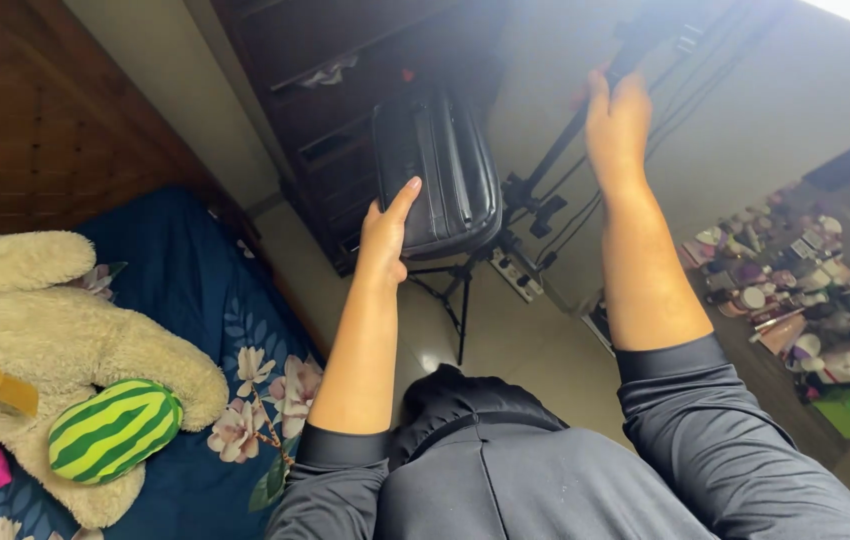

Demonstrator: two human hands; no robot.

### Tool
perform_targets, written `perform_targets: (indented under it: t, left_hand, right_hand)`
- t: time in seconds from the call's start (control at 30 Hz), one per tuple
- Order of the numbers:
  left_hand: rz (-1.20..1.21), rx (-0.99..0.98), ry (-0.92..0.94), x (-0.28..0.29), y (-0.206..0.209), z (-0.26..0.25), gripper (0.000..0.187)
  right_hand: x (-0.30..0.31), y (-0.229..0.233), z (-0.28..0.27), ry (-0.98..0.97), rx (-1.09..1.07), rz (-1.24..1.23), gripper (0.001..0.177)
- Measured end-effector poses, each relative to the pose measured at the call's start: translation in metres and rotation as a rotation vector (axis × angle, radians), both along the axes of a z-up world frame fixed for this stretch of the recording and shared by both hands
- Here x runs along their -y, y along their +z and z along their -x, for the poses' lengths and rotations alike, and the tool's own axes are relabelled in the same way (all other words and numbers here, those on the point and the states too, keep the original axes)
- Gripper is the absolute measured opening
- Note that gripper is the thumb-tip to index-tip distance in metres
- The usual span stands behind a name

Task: Cleaning the top and front surface of a wooden dresser using a cleaning spray and a cloth.

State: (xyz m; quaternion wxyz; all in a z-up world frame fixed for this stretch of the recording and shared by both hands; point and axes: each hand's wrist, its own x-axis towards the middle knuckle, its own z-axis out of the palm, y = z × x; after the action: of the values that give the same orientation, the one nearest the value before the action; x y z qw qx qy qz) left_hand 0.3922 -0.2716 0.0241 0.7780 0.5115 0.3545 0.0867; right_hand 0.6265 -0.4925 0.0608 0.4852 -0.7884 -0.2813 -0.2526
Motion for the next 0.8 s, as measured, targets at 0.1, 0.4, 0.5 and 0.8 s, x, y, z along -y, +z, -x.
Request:
perform_targets:
  t: [0.1,0.4,0.5,0.8]
  left_hand:
    - [-0.007,0.078,-0.029,0.009,0.008,0.003,0.118]
    - [0.019,0.176,-0.038,0.03,0.002,-0.006,0.11]
    - [0.01,0.182,-0.038,0.036,-0.004,-0.01,0.107]
    - [-0.013,0.161,-0.023,0.054,-0.008,-0.027,0.096]
  right_hand:
    - [0.011,0.011,0.017,-0.034,-0.013,-0.032,0.019]
    - [0.038,0.012,0.036,-0.233,0.027,-0.078,0.021]
    - [0.048,0.015,0.04,-0.318,-0.003,-0.056,0.023]
    - [0.053,0.011,0.038,-0.421,0.167,-0.079,0.048]
